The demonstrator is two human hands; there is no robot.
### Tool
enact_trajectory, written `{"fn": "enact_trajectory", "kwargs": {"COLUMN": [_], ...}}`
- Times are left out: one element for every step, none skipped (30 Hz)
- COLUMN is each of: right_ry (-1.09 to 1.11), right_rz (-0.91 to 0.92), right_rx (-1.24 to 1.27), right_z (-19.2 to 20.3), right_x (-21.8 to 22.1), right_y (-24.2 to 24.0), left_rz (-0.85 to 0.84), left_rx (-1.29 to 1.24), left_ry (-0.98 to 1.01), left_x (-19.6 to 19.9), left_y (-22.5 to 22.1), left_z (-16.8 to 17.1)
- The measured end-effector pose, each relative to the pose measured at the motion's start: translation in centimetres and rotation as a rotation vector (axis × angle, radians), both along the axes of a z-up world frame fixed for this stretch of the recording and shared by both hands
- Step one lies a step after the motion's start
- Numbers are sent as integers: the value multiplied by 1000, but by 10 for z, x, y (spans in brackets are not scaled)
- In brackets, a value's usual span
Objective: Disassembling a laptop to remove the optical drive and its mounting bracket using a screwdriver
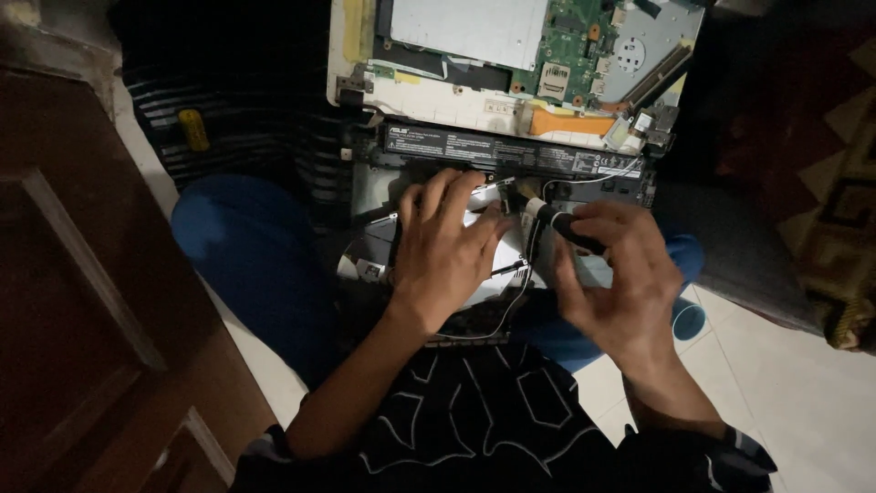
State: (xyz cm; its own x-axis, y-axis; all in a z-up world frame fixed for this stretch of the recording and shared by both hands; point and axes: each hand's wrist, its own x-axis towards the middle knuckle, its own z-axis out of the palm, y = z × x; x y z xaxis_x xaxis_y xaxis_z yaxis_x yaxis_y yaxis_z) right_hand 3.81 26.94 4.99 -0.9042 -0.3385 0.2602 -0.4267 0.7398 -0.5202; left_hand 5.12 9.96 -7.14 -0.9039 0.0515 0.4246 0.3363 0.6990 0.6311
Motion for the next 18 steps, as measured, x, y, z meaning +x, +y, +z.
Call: {"fn": "enact_trajectory", "kwargs": {"right_ry": [0, -26, -52, -52, -106, -160, -160, -130, -101, -100, -98, -96, -94, -94, -94, -92, -101, -112], "right_rz": [0, -10, -19, -19, -15, -12, -12, 17, 46, 46, 122, 198, 199, 248, 297, 297, 347, 394], "right_rx": [1, 29, 58, 58, 202, 346, 347, 422, 497, 500, 511, 519, 521, 535, 549, 552, 587, 620], "right_z": [5, 9, 13, 23, 32, 42, 45, 49, 53, 55, 58, 60, 60, 59, 59, 60, 62, 62], "right_x": [0, -1, -1, -3, -5, -8, -12, -16, -20, -25, -29, -34, -37, -41, -44, -48, -51, -52], "right_y": [-4, -9, -13, -16, -20, -23, -25, -25, -26, -28, -30, -33, -32, -32, -31, -31, -30, -29], "left_rz": [0, -4, -8, -8, -48, -89, -89, -83, -77, -77, -81, -82, -81, -77, -73, -73, -73, -77], "left_rx": [1, -3, -6, -6, -39, -73, -72, -64, -56, -52, -52, -53, -52, -28, -4, -2, -5, -10], "left_ry": [0, -3, -5, -5, -125, -246, -245, -230, -216, -214, -233, -251, -250, -224, -198, -196, -193, -191], "left_x": [0, 0, 1, 1, 1, 1, 0, 0, -1, -2, -2, -2, -2, -2, -2, -3, -5, -4], "left_y": [0, 0, 0, -1, -2, -3, -4, -5, -5, -5, -6, -7, -8, -8, -9, -10, -10, -10], "left_z": [0, -1, -1, 3, 7, 11, 13, 15, 17, 20, 22, 25, 27, 28, 30, 31, 33, 34]}}
